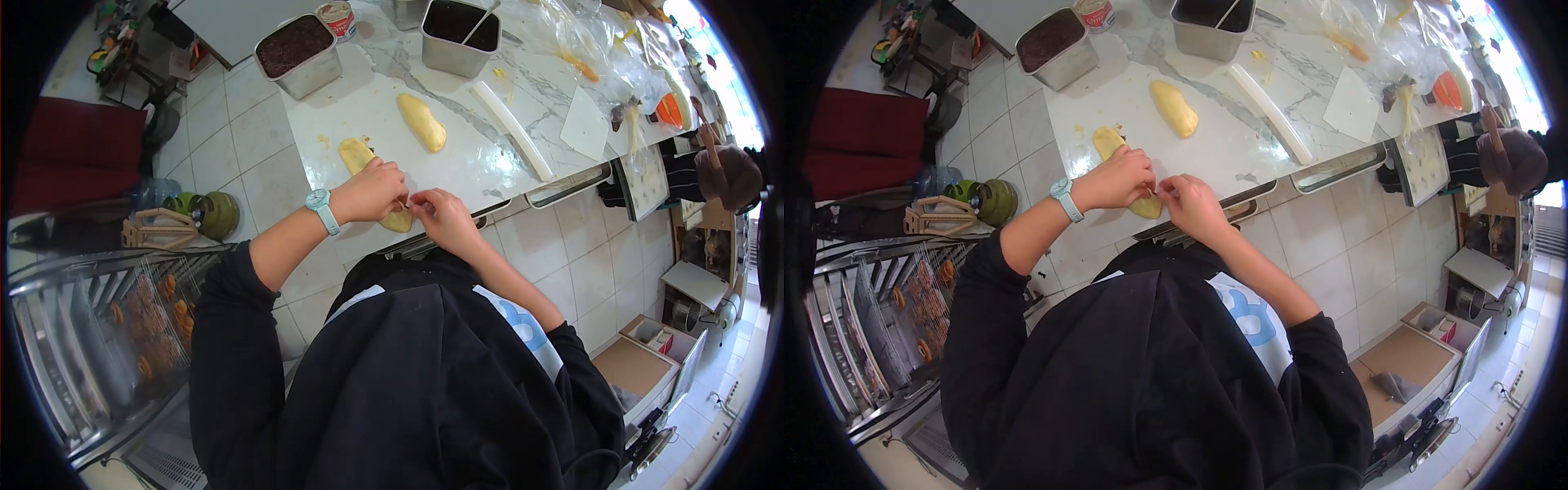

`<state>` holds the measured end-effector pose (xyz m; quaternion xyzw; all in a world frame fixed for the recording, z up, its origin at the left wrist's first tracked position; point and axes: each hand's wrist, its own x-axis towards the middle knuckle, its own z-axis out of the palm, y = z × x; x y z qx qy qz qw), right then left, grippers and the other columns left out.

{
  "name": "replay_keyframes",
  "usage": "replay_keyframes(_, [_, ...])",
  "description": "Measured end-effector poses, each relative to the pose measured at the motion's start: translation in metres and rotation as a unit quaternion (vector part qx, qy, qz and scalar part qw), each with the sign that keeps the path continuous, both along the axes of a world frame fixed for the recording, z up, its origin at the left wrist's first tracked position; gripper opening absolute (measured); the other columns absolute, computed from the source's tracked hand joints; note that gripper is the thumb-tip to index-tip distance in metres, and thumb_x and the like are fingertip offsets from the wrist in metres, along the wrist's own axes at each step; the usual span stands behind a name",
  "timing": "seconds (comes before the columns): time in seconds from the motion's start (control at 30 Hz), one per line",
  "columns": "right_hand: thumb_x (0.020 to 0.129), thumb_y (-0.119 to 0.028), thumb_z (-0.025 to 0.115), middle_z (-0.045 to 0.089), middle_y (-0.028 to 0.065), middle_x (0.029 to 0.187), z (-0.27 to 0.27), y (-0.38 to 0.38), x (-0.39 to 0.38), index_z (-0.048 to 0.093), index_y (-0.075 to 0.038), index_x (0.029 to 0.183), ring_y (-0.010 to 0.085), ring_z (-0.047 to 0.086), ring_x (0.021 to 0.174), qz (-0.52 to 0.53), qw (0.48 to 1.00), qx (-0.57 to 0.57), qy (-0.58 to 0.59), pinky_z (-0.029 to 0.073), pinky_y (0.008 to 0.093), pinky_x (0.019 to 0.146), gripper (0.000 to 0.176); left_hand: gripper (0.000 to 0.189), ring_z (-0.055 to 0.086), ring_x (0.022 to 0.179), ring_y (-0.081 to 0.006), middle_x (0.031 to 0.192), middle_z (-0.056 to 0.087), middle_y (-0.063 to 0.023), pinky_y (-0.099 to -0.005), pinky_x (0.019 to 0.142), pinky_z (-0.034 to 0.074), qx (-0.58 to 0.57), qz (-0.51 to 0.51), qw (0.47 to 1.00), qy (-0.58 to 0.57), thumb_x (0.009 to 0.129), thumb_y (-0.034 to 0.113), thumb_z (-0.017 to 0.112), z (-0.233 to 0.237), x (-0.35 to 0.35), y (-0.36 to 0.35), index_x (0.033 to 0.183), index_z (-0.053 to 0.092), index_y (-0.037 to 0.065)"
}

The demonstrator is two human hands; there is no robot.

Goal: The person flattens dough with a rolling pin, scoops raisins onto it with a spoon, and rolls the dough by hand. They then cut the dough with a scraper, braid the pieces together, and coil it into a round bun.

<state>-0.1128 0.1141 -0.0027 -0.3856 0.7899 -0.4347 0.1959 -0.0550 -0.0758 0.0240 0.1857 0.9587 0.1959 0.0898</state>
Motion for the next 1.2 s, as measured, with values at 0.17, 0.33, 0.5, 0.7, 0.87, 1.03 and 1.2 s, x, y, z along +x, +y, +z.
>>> replay_keyframes(0.17, [0.078, -0.011, 0.061, 0.063, 0.0161, 0.077, 0.003, -0.002, 0.001, 0.065, 0.0, 0.082, 0.0339, 0.059, 0.077, 0.017, 0.998, 0.049, 0.042, 0.047, 0.041, 0.071, 0.012, 0.008, 0.054, 0.091, -0.0202, 0.082, 0.06, -0.0023, -0.0342, 0.083, 0.036, 0.02, 0.019, 1.0, -0.014, 0.073, 0.016, 0.067, 0.005, -0.002, 0.0, 0.08, 0.065, 0.012])
replay_keyframes(0.33, [0.077, -0.014, 0.063, 0.062, 0.0159, 0.077, 0.006, -0.005, 0.002, 0.066, 0.0, 0.084, 0.0335, 0.059, 0.076, 0.024, 0.998, -0.006, 0.065, 0.047, 0.0409, 0.069, 0.016, 0.01, 0.056, 0.09, -0.0224, 0.083, 0.062, -0.0048, -0.0341, 0.079, 0.04, 0.067, 0.019, 0.997, -0.014, 0.075, 0.014, 0.064, 0.001, 0.0, -0.005, 0.084, 0.066, 0.01])
replay_keyframes(0.5, [0.078, -0.016, 0.063, 0.061, 0.0153, 0.076, 0.003, -0.01, -0.008, 0.066, -0.002, 0.092, 0.0332, 0.06, 0.074, 0.019, 0.998, 0.039, 0.039, 0.048, 0.0411, 0.066, 0.02, 0.011, 0.056, 0.088, -0.0277, 0.087, 0.061, -0.0098, -0.0372, 0.078, 0.045, 0.219, 0.132, 0.964, 0.075, 0.078, 0.008, 0.06, -0.011, -0.004, -0.015, 0.086, 0.064, 0.002])
replay_keyframes(0.7, [0.079, -0.019, 0.062, 0.055, 0.0081, 0.103, 0.006, -0.024, -0.002, 0.062, -0.014, 0.111, 0.0265, 0.05, 0.1, 0.064, 0.976, 0.005, 0.206, 0.04, 0.0403, 0.085, 0.032, 0.016, 0.057, 0.092, -0.0296, 0.094, 0.061, -0.012, -0.0363, 0.082, 0.045, 0.077, 0.242, 0.96, 0.114, 0.08, 0.008, 0.059, -0.02, -0.007, -0.078, 0.095, 0.063, 0.001])
replay_keyframes(0.87, [0.08, -0.019, 0.061, 0.054, 0.0092, 0.107, 0.018, -0.018, -0.018, 0.061, -0.013, 0.113, 0.0279, 0.049, 0.103, 0.028, 0.967, 0.021, 0.254, 0.039, 0.0417, 0.086, 0.033, 0.022, 0.056, 0.097, -0.0317, 0.101, 0.061, -0.0135, -0.0393, 0.086, 0.043, 0.066, 0.291, 0.94, 0.166, 0.083, 0.012, 0.058, -0.012, 0.001, -0.062, 0.102, 0.061, 0.002])
replay_keyframes(1.03, [0.083, -0.024, 0.06, 0.054, 0.0121, 0.113, 0.012, 0.047, -0.12, 0.052, -0.008, 0.121, 0.0305, 0.047, 0.111, -0.229, 0.894, 0.106, 0.37, 0.035, 0.0455, 0.093, 0.042, 0.051, 0.037, 0.127, -0.035, 0.136, 0.04, -0.0194, -0.0453, 0.104, 0.03, 0.059, 0.336, 0.896, 0.283, 0.089, 0.027, 0.053, -0.021, 0.041, 0.03, 0.131, 0.042, 0.001])
replay_keyframes(1.2, [0.086, -0.026, 0.059, 0.054, 0.0108, 0.115, -0.01, 0.075, -0.143, 0.046, -0.01, 0.127, 0.0308, 0.048, 0.11, -0.19, 0.87, 0.203, 0.407, 0.037, 0.0444, 0.091, 0.046, 0.062, 0.023, 0.135, -0.0351, 0.144, 0.028, -0.0191, -0.0467, 0.109, 0.021, -0.005, 0.274, 0.952, 0.139, 0.09, 0.04, 0.049, -0.035, 0.053, 0.066, 0.138, 0.033, 0.003])
